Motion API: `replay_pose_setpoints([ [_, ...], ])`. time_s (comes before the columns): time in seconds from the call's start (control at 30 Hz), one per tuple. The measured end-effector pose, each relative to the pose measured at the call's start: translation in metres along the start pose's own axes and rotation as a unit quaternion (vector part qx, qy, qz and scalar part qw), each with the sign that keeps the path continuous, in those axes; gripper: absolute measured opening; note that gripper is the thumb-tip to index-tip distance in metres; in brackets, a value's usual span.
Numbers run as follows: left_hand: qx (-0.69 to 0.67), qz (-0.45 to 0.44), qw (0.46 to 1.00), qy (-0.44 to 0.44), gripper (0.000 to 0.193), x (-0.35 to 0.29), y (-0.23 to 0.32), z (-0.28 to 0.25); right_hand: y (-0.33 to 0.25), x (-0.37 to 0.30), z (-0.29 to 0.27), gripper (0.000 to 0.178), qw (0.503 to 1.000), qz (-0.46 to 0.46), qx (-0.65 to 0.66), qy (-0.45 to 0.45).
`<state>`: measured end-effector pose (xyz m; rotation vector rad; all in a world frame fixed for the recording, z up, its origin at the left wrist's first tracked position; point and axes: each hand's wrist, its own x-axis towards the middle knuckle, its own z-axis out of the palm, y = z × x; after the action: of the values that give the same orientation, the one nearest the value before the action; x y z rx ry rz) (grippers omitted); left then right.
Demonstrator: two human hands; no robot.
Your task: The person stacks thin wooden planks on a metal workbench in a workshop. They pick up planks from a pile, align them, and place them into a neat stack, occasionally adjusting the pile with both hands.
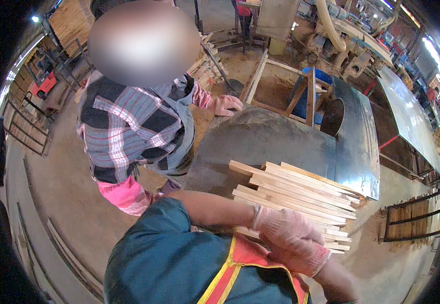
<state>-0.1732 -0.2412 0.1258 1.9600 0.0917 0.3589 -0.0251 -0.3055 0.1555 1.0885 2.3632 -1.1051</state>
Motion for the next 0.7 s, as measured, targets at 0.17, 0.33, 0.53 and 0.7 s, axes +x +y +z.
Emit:
replay_pose_setpoints([
  [0.17,0.317,-0.019,0.945,0.079,0.028,-0.029,-0.027,0.0,-0.02,-0.013,-0.016,0.068,0.993,0.03,-0.113,0.026],
  [0.33,0.45,-0.059,0.877,0.159,0.031,-0.044,-0.025,-0.037,0.002,-0.034,-0.033,0.073,0.959,-0.053,-0.202,0.193],
  [0.53,0.196,0.07,0.978,0.008,0.087,-0.022,-0.037,-0.005,-0.001,-0.008,-0.018,0.062,0.983,-0.098,-0.148,0.057],
  [0.7,0.064,0.16,0.982,0.082,0.081,-0.028,-0.053,0.006,0.004,-0.016,-0.033,0.057,0.994,-0.104,-0.027,0.002],
])
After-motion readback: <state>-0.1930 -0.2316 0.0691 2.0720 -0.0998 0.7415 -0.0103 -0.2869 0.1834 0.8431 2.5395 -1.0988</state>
